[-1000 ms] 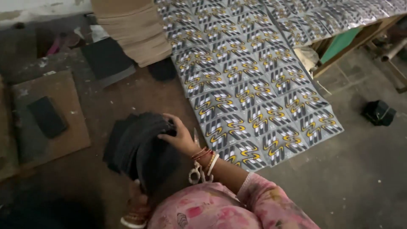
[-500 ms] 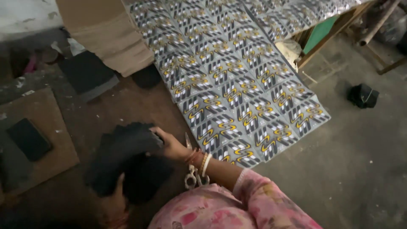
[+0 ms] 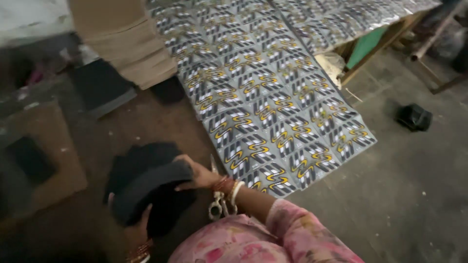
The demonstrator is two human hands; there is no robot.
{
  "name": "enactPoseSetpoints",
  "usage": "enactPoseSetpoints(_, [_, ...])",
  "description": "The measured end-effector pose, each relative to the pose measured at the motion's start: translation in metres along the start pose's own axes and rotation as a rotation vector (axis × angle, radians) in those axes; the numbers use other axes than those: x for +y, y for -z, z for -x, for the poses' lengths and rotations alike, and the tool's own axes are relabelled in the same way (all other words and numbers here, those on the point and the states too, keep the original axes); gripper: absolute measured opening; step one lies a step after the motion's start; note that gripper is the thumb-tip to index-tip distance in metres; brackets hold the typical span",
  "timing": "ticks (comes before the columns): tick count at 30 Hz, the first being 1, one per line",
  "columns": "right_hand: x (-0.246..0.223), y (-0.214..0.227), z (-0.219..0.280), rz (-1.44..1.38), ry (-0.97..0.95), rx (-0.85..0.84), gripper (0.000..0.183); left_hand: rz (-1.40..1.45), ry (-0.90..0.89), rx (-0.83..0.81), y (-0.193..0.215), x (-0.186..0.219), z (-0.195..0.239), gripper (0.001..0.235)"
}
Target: Inspecting and sorting stacks of black paper book covers on a workbench in a print shop.
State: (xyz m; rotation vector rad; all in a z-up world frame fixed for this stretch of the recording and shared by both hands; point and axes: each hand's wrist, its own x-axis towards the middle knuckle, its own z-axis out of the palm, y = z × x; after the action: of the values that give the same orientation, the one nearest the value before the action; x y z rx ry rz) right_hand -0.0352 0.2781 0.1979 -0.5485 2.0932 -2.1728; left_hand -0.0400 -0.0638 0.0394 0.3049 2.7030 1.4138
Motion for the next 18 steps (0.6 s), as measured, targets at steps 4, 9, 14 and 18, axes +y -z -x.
enactPoseSetpoints(4, [-0.021,0.024,0.001,0.179,0.150,-0.179,0.069,0.183,-0.122,0.031,0.005,0.022,0.022,0.058])
enactPoseSetpoints(9, [0.009,0.041,-0.003,-0.161,-0.078,-0.130,0.067,0.417,-0.330,0.133,0.041,0.168,0.017,0.063])
enactPoseSetpoints(14, [0.036,0.081,0.004,0.219,0.019,-0.521,0.075,0.401,-0.003,0.093,0.036,0.159,0.013,0.089])
enactPoseSetpoints(18, [-0.025,0.046,-0.005,0.249,-0.254,-0.229,0.078,0.356,0.139,0.145,0.051,0.167,-0.023,0.111])
